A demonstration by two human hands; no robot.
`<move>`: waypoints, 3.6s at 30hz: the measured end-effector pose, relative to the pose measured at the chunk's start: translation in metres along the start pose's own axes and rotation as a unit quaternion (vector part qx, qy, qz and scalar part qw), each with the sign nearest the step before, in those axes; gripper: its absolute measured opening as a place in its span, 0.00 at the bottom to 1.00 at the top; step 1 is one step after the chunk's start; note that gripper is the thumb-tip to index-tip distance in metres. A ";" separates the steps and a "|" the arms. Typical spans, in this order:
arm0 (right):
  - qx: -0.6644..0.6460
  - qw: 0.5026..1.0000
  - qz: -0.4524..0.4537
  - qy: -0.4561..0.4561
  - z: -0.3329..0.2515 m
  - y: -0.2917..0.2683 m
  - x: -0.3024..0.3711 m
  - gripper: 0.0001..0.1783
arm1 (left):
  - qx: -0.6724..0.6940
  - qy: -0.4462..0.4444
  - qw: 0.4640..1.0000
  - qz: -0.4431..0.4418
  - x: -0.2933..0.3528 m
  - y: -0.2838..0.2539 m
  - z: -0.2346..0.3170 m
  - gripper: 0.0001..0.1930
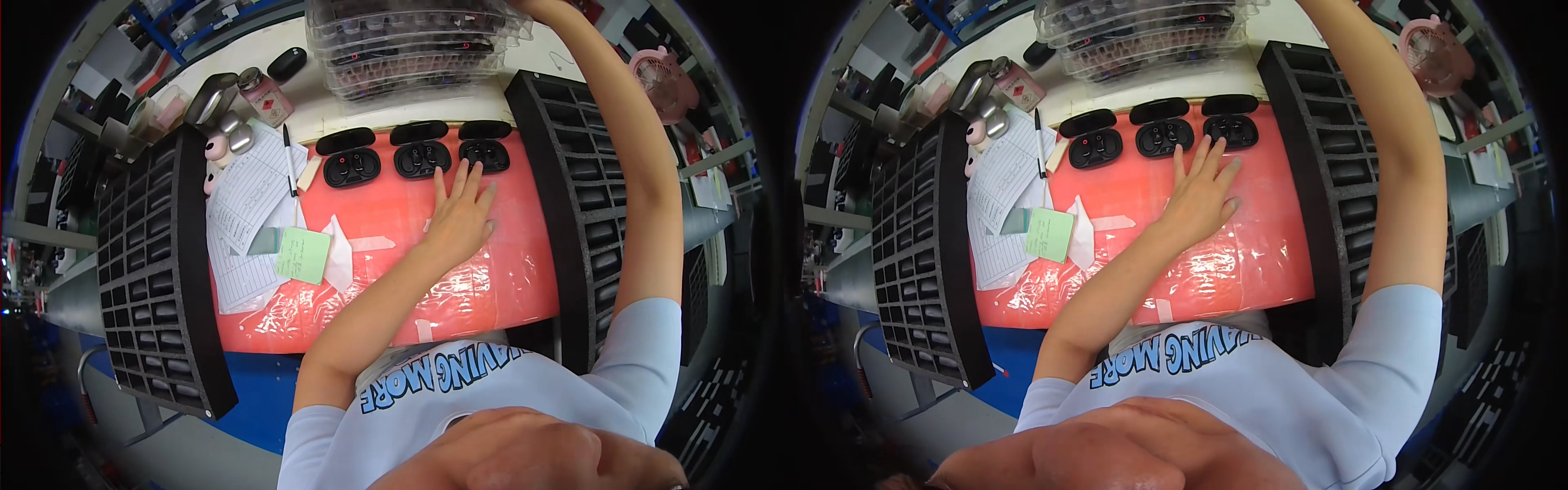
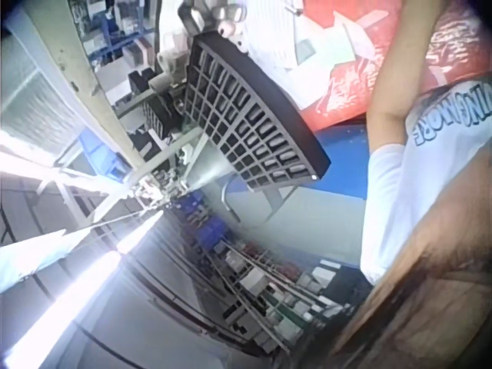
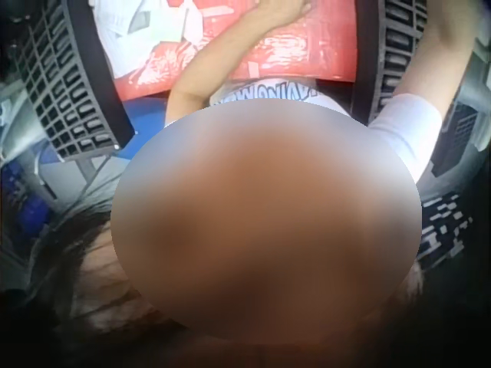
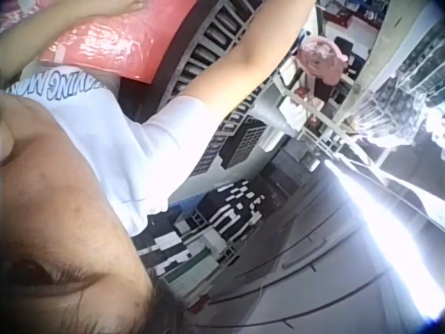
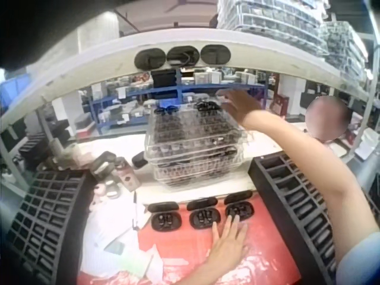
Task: Assembling and inspecting small earbud charging cases at a workstation.
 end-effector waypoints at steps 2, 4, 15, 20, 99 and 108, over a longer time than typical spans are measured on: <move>0.005 0.993 -0.109 0.053 0.043 0.039 -0.029 0.19 | 0.020 0.007 1.000 0.017 -0.002 -0.009 0.003 0.28; -0.018 0.983 -0.168 0.075 0.036 0.053 -0.046 0.19 | 0.037 -0.001 0.999 0.033 0.001 -0.017 -0.004 0.27; -0.056 0.954 -0.278 0.094 0.040 0.069 -0.067 0.17 | 0.130 0.035 0.979 0.150 0.004 -0.037 -0.013 0.16; -0.313 0.887 -0.154 0.301 0.037 0.045 -0.051 0.19 | 0.183 0.035 0.964 0.189 0.007 -0.044 -0.023 0.17; -0.775 0.457 -0.233 0.369 -0.053 0.110 0.246 0.16 | 0.754 -0.082 0.642 0.110 -0.007 0.001 -0.055 0.15; -0.768 0.479 -0.295 0.305 -0.102 0.094 0.236 0.17 | 0.658 -0.081 0.747 0.058 -0.005 -0.003 -0.033 0.14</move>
Point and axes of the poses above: each hand's wrist, its own x-axis away from the middle knuckle, its own y-axis out of the palm, z = x × y, the point moved 7 cm from there along -x, towards the middle knuckle, and after that the axes turned 12 degrees about -z, right-handed, at the moved point
